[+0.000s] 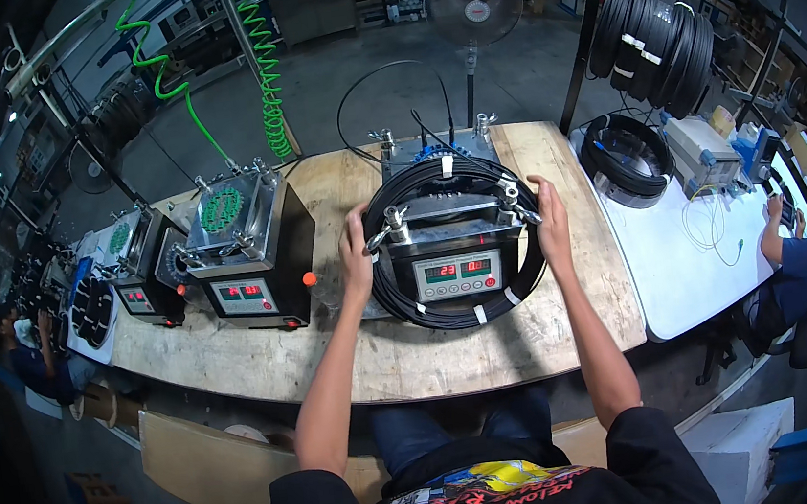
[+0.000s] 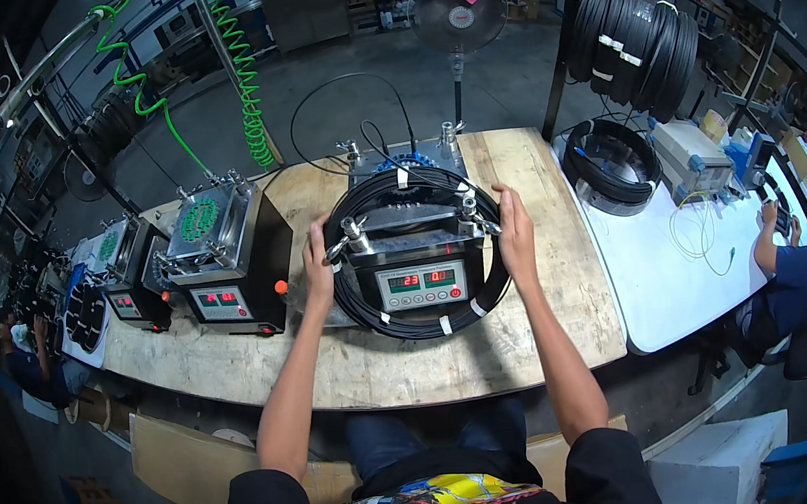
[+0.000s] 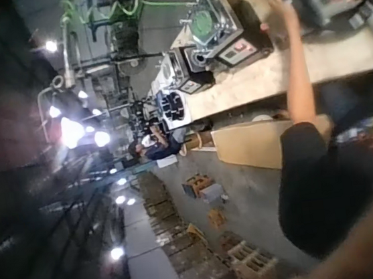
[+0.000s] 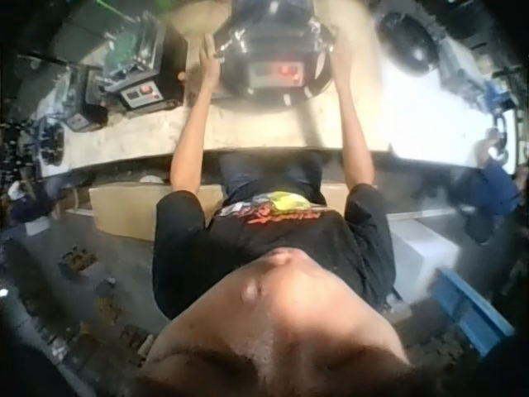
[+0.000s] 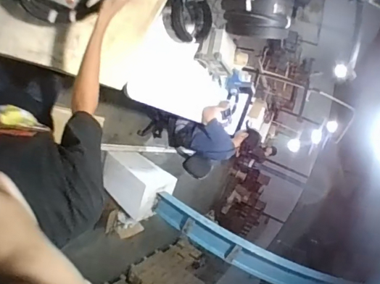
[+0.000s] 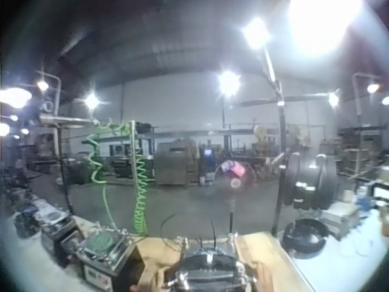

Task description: The person assembles and tests a thick wire harness using a crimping machine and a testing jig at a factory workbench.

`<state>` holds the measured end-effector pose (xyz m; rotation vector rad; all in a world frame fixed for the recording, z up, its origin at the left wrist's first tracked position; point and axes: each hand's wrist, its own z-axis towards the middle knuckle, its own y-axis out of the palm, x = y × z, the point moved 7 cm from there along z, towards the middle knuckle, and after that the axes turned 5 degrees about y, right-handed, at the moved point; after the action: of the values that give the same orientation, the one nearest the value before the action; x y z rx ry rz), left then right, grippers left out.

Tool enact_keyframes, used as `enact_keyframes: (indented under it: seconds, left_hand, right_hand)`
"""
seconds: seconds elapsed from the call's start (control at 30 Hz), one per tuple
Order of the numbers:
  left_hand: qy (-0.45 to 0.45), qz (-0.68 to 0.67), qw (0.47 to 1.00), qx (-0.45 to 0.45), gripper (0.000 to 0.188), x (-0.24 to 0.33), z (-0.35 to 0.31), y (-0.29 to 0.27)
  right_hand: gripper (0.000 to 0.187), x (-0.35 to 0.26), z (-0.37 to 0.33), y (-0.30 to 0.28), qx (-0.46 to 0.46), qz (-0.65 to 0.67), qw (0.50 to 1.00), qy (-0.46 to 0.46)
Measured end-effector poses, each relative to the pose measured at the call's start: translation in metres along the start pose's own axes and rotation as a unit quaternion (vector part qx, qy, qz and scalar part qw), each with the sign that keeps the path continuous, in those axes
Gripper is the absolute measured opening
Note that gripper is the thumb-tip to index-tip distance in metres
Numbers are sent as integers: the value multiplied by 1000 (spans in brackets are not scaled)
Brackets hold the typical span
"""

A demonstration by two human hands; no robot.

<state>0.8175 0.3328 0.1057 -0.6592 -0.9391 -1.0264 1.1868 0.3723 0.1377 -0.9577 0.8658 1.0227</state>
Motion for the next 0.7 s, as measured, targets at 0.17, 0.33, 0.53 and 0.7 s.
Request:
enact_keyframes:
  seconds: [0.17,0.33,0.53,0.7]
  left_hand:
    - [-100,41,986,124,55,-13,-52,1]
    - [-145,-79,970,177,55,-26,-79,10]
    - [-97,-42,973,205,63,-29,-84,7]
    - [-119,-37,972,201,65,-29,-81,9]
  right_hand:
    - [51,5,-37,-8,151,17,987,57]
    - [56,10,-45,-8,182,27,981,69]
    - [52,38,-72,-4,233,45,970,46]
    - [52,45,-67,-2,222,69,972,42]
